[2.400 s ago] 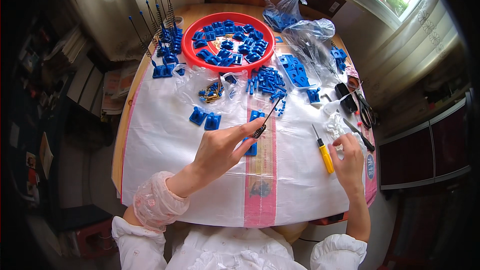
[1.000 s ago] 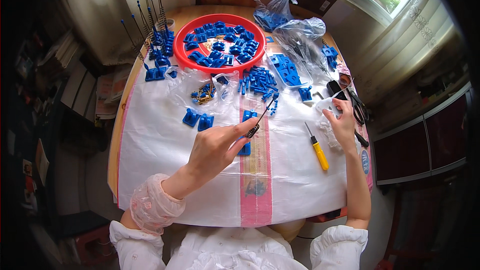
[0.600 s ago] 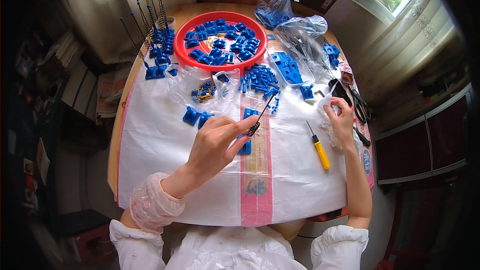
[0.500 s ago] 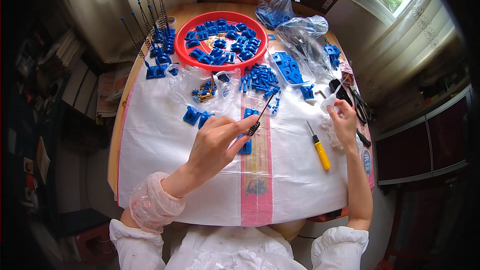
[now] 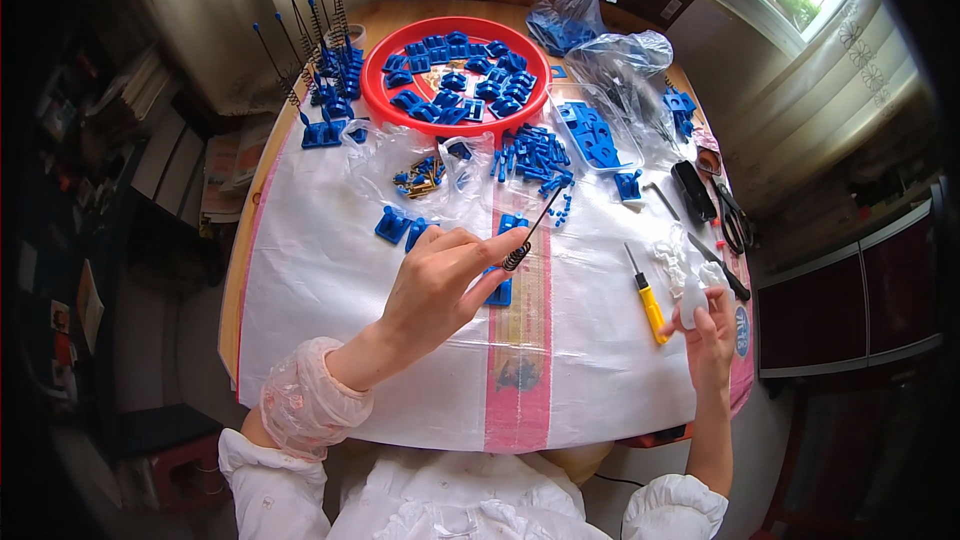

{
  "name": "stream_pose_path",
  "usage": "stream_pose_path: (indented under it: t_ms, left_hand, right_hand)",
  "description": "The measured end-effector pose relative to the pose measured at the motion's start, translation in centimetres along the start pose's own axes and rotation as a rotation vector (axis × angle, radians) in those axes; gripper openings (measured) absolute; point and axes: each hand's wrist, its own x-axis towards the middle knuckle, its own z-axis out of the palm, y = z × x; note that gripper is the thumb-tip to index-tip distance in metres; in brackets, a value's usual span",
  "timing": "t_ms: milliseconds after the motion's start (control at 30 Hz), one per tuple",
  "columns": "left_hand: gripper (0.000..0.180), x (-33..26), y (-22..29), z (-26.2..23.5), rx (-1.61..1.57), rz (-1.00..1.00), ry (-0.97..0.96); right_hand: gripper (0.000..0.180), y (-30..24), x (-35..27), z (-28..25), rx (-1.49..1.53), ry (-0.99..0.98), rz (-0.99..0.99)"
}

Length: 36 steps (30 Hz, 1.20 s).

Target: Assembling small blue plastic components using a needle tool and a screwdriver to position springs and secure parts.

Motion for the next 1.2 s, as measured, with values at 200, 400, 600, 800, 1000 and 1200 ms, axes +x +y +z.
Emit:
stream_pose_path:
  t_ms: [200, 400, 600, 800, 1000, 1200]
  left_hand:
    - [0.061, 0.0, -0.1, 0.0, 0.004, -0.004, -0.011]
    - [0.062, 0.0, 0.0, 0.0, 0.015, 0.013, -0.001]
    - [0.062, 0.1, 0.1, 0.0, 0.011, 0.010, -0.004]
    - [0.061, 0.0, 0.2, -0.2, 0.020, 0.010, 0.002]
    - [0.060, 0.1, 0.2, -0.3, 0.019, -0.001, -0.007]
    - [0.060, 0.0, 0.1, -0.2, 0.013, -0.003, -0.011]
  right_hand:
    - [0.023, 1.1, -1.9, 0.2, 0.304, -0.027, 0.193]
    - [0.020, 0.7, -1.0, 2.7, 0.350, 0.239, 0.364]
    - [0.018, 0.2, 1.4, 4.2, 0.292, 0.182, 0.315]
    - [0.014, 0.3, 3.3, 5.9, 0.300, 0.121, 0.282]
    - [0.013, 0.7, 4.1, 6.7, 0.285, 0.119, 0.252]
    - [0.013, 1.1, 3.8, 8.0, 0.271, 0.118, 0.249]
